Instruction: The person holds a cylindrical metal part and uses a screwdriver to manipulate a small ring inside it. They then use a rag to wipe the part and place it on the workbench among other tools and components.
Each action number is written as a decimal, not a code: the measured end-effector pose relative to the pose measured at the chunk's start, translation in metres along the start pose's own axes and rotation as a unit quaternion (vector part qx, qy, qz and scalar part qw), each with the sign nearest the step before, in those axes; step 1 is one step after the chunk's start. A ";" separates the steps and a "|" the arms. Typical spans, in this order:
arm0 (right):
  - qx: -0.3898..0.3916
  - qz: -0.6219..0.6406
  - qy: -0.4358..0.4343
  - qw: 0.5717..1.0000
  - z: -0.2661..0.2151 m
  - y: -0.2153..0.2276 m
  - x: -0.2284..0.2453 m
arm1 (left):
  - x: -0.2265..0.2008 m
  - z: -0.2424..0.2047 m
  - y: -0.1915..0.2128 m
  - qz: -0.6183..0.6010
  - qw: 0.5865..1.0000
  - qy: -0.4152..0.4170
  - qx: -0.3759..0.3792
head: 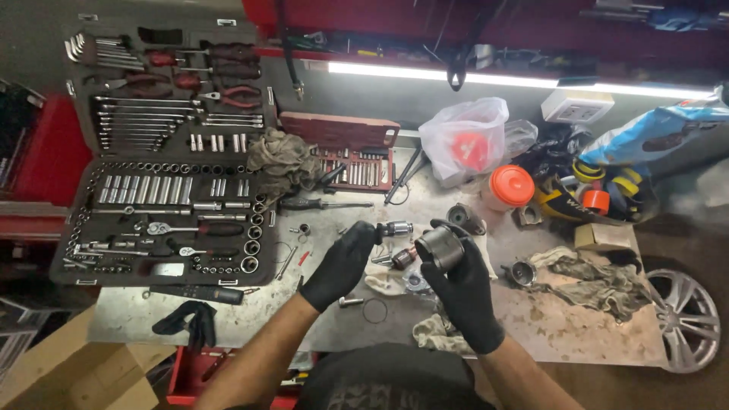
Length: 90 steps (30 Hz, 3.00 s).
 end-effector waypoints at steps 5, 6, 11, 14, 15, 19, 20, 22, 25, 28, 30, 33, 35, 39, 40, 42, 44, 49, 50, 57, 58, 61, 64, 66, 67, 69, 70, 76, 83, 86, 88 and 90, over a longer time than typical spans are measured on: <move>0.056 -0.040 0.105 0.992 -0.004 -0.010 0.026 | -0.007 -0.039 -0.034 -0.217 0.975 0.045 0.029; 0.073 -0.029 0.140 0.987 -0.008 -0.013 0.027 | -0.029 -0.047 -0.038 -0.274 0.961 0.010 0.043; 0.138 -0.041 0.173 0.974 -0.013 -0.011 0.044 | -0.068 -0.051 -0.030 -0.213 0.974 -0.073 0.010; 0.153 -0.012 0.195 0.969 -0.013 -0.004 0.052 | -0.085 -0.054 -0.023 -0.135 0.980 -0.145 0.004; 0.153 -0.025 0.210 0.965 -0.012 -0.002 0.055 | -0.093 -0.054 -0.020 -0.091 0.981 -0.174 0.005; 0.112 -0.090 0.185 0.972 -0.012 0.003 0.051 | -0.094 -0.056 -0.022 0.017 0.980 -0.196 -0.014; 0.103 -0.084 0.158 0.978 -0.011 0.003 0.050 | -0.097 -0.056 -0.022 0.026 0.977 -0.213 -0.007; 0.091 -0.077 0.131 0.984 -0.008 0.002 0.056 | -0.097 -0.056 -0.025 0.035 0.973 -0.230 0.002; 0.154 0.022 0.117 0.981 -0.007 -0.003 0.062 | -0.089 -0.053 -0.028 0.108 0.960 -0.251 -0.060; 0.195 0.058 0.109 0.973 -0.005 -0.004 0.046 | -0.070 -0.041 -0.025 0.204 0.973 -0.104 -0.011; 0.209 -0.033 0.122 0.970 -0.003 -0.004 0.034 | -0.062 -0.038 -0.021 0.203 0.970 -0.120 0.055; 0.203 0.034 0.060 0.977 -0.005 -0.004 0.028 | -0.078 -0.041 -0.002 0.177 0.974 -0.052 0.132; 0.153 -0.018 0.068 0.986 -0.005 -0.003 0.016 | -0.083 -0.033 0.007 0.195 0.969 -0.129 0.080; 0.081 -0.169 0.093 0.978 -0.007 -0.001 0.004 | -0.105 -0.029 0.005 0.444 0.820 -0.316 -0.177; 0.080 -0.168 0.101 0.977 -0.005 -0.004 0.009 | -0.112 -0.028 -0.001 0.445 0.816 -0.321 -0.181; 0.089 -0.194 0.147 0.966 -0.006 -0.009 0.021 | -0.128 -0.033 -0.016 0.449 0.775 -0.401 -0.191; 0.097 -0.189 0.126 0.969 -0.006 -0.010 0.014 | -0.116 -0.023 -0.021 0.446 0.763 -0.424 -0.197; 0.101 -0.170 0.093 0.976 -0.004 -0.010 0.007 | -0.111 -0.002 -0.023 0.393 0.786 -0.430 -0.209; 0.103 -0.166 0.082 0.977 -0.005 -0.009 0.004 | -0.108 -0.003 -0.028 0.379 0.795 -0.438 -0.182; 0.082 -0.183 0.076 0.977 -0.004 -0.011 -0.028 | -0.108 0.003 -0.033 0.326 0.827 -0.442 -0.118; 0.086 -0.183 0.072 0.977 -0.003 -0.012 -0.023 | -0.104 0.008 -0.032 0.325 0.830 -0.437 -0.119; 0.084 -0.165 0.085 0.979 0.002 -0.017 -0.022 | -0.097 0.018 -0.026 0.337 0.848 -0.379 -0.155; 0.069 -0.158 0.037 0.984 0.001 -0.015 -0.034 | -0.086 0.016 -0.038 0.307 0.845 -0.427 -0.099; 0.069 -0.144 0.034 0.987 0.007 -0.020 -0.015 | -0.054 0.032 -0.032 0.341 0.862 -0.359 -0.109; 0.071 -0.143 0.034 0.987 0.004 -0.020 -0.016 | -0.056 0.028 -0.030 0.343 0.862 -0.357 -0.110; 0.059 -0.164 0.005 0.985 0.003 -0.018 -0.020 | -0.064 0.026 -0.024 0.365 0.849 -0.361 -0.121; 0.059 -0.165 0.001 0.985 0.002 -0.017 -0.023 | -0.059 0.026 -0.027 0.364 0.851 -0.359 -0.119; 0.063 -0.141 0.007 0.988 -0.004 -0.018 -0.047 | -0.055 0.034 -0.021 0.384 0.829 -0.386 -0.127; 0.074 -0.158 0.043 0.984 -0.002 -0.021 -0.026 | -0.072 0.026 -0.021 0.392 0.821 -0.399 -0.116; 0.096 -0.155 0.054 0.982 -0.003 -0.022 -0.029 | -0.084 0.016 -0.027 0.359 0.829 -0.415 -0.111; 0.096 -0.147 0.065 0.982 0.000 -0.024 -0.027 | -0.083 0.019 -0.024 0.345 0.830 -0.424 -0.109; 0.095 -0.159 0.057 0.981 0.000 -0.025 -0.021 | -0.079 0.022 -0.018 0.359 0.829 -0.400 -0.153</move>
Point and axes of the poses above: each hand's wrist, its own z-axis towards the middle knuckle, its own y-axis out of the back of the hand, x = y × z, the point moved 3 cm from there along z, towards the middle knuckle, and after that the axes turned 1 degree about z, right-handed, at the moved point
